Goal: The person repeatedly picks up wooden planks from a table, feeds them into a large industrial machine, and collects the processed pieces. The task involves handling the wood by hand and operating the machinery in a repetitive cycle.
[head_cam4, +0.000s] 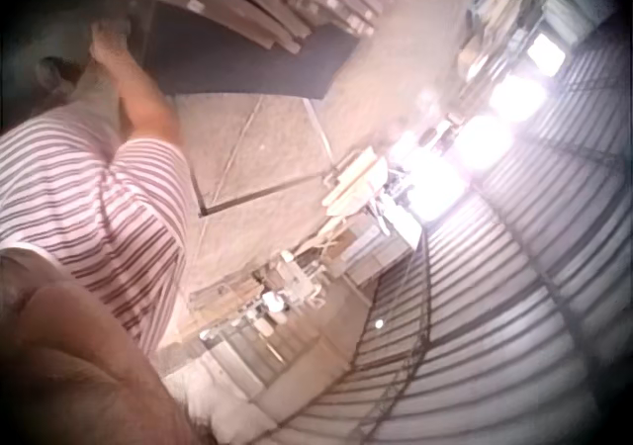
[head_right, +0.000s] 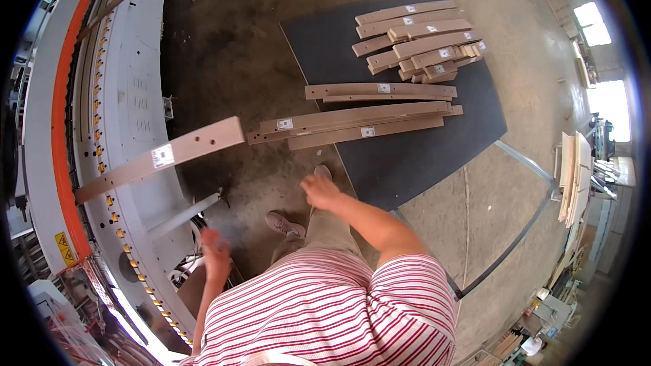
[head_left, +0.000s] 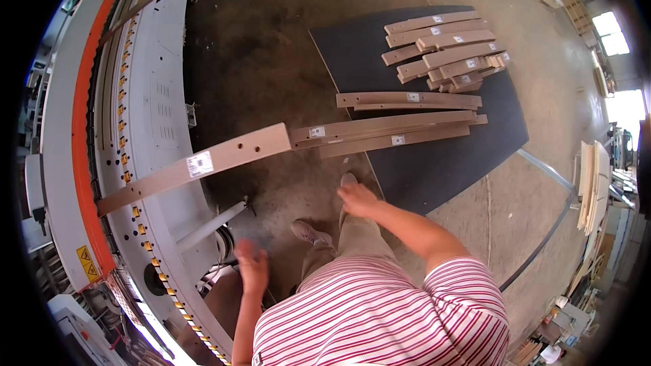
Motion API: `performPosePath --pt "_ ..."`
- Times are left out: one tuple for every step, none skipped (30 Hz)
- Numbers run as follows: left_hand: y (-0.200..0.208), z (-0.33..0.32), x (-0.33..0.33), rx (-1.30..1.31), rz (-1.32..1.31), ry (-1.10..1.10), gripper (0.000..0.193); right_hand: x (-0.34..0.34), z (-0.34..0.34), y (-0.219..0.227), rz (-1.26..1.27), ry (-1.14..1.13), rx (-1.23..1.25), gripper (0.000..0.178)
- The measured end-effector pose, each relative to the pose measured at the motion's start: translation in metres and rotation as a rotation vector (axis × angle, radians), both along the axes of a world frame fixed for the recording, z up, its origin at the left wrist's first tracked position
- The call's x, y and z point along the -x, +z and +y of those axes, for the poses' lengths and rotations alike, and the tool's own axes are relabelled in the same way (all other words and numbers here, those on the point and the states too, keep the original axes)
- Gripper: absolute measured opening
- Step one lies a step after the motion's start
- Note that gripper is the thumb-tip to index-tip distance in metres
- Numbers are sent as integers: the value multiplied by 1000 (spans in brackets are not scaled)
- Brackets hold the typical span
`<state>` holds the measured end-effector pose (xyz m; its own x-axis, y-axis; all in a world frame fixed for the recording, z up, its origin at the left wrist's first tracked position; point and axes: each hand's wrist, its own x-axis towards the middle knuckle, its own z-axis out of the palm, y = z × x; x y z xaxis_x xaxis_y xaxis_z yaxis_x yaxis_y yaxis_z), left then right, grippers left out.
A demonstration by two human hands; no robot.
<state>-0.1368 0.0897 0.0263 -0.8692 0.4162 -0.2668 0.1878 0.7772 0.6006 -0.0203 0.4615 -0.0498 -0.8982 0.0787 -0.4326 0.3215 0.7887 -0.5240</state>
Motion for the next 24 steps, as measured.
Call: performPosePath --pt "-11 1 -17 152 -170 -279 52 -2 23 -26 -146 -32 -5 35" --pt "-22 2 -39 -4 -359 -310 53 -2 48 -49 -161 -90 -8 36" --pt "-30 -1 -56 26 -741 -186 52 2 73 -71 -214 -153 -3 38" --pt "-36 -7 -68 45 -811 -183 45 6 95 -93 -197 -190 -97 39" --pt "-41 -13 -79 124 -774 -275 39 10 118 -112 -143 -226 -194 41" --pt "-47 -18 -85 123 -782 -227 36 17 138 -130 -116 -273 -328 41" --pt "-49 -24 -91 160 -799 -192 33 25 156 -147 -108 -338 -439 42" --pt "-51 -27 -93 129 -737 -114 32 31 180 -162 -61 -271 -521 42" --pt "-53 -30 -94 104 -680 -52 31 36 203 -172 -71 -223 -585 42" --pt "-53 -31 -95 82 -624 6 29 39 221 -182 -1 -186 -678 40" --pt "-53 -30 -95 98 -593 51 28 42 238 -190 14 -150 -764 38" --pt "-52 -29 -95 113 -565 93 27 45 249 -198 -3 -148 -723 35" --pt "-50 -26 -96 184 -547 162 25 46 260 -203 -78 -139 -673 32" --pt "-49 -22 -97 140 -552 182 23 48 271 -207 -152 -129 -627 28" --pt "-48 -16 -99 86 -604 228 24 49 277 -209 -160 -114 -597 25" --pt "-47 -10 -100 48 -654 289 24 50 282 -210 -168 -98 -568 23" --pt "-45 -3 -102 8 -703 349 25 51 286 -208 -165 -84 -549 20" --pt "-44 4 -103 17 -709 339 25 50 287 -204 -145 23 -616 13" --pt "-43 13 -103 21 -714 329 25 50 286 -197 -134 95 -608 15" --pt "-43 23 -101 21 -714 320 26 50 288 -188 -159 178 -608 19" --pt "-42 33 -98 36 -691 281 26 51 285 -177 -203 277 -618 22" --pt "-40 42 -94 52 -667 245 27 53 283 -163 -156 315 -574 39" --pt "-36 52 -89 63 -637 217 28 55 278 -147 -75 324 -507 44" --pt "-33 63 -83 28 -653 235 29 53 272 -128 -36 346 -442 48"
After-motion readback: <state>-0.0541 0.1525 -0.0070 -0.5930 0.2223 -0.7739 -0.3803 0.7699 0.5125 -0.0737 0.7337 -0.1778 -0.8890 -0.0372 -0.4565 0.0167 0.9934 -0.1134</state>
